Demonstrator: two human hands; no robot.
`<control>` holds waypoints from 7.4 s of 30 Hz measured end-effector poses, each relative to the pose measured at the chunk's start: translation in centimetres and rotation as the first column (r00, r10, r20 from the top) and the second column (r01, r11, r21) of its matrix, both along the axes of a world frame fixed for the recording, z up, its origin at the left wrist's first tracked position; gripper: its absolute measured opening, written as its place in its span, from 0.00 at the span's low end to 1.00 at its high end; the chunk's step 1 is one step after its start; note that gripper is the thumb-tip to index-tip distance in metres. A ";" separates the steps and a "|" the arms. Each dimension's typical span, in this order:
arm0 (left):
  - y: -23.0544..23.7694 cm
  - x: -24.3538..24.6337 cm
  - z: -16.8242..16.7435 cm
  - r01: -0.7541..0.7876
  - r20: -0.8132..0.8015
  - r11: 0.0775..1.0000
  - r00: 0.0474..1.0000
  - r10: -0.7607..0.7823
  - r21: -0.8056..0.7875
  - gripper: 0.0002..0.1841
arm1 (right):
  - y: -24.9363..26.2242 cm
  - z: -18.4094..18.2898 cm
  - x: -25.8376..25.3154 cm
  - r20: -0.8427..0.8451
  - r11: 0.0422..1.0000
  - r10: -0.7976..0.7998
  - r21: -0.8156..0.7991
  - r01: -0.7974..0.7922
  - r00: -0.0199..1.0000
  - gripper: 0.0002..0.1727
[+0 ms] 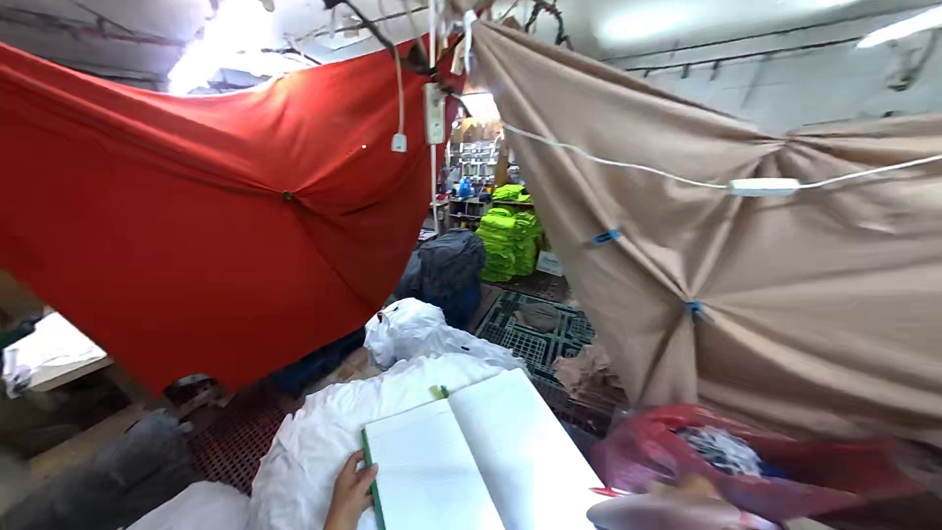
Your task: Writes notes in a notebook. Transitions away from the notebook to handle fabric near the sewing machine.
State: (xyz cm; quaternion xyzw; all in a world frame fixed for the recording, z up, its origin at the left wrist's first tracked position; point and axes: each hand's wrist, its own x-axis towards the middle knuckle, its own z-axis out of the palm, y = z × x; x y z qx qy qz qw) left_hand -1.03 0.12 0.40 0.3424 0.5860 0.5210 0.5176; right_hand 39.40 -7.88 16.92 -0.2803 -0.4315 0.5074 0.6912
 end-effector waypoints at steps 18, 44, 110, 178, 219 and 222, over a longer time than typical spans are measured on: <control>1.9 -1.3 -0.9 0.045 0.123 0.999 0.991 -0.048 0.025 0.27 | 14.5 -15.8 -24.9 0.288 0.981 0.195 -0.074 -0.181 0.938 0.07; 3.5 -0.3 -0.4 -0.024 0.202 0.996 0.978 0.041 -0.090 0.26 | 14.7 -18.1 -25.9 0.762 0.988 -0.071 0.143 -0.060 0.644 0.09; 3.4 -0.4 -0.2 -0.009 0.201 0.997 0.979 0.026 -0.081 0.25 | 14.5 -17.9 -26.0 0.727 0.988 -0.124 0.154 0.015 0.675 0.07; 3.4 -0.6 -0.5 0.006 0.202 0.998 0.979 0.006 -0.059 0.24 | 14.8 -17.8 -24.1 0.766 0.987 -0.154 0.143 0.069 0.624 0.08; 3.2 -1.1 -0.7 0.067 0.246 0.998 0.967 -0.063 -0.010 0.28 | 15.6 -17.7 -23.2 0.381 0.990 -0.107 -0.042 0.133 0.918 0.05; 3.2 -1.3 -0.8 0.081 0.255 0.997 0.964 -0.078 0.000 0.28 | 15.1 -17.6 -23.7 0.437 0.994 -0.110 0.034 0.106 0.893 0.07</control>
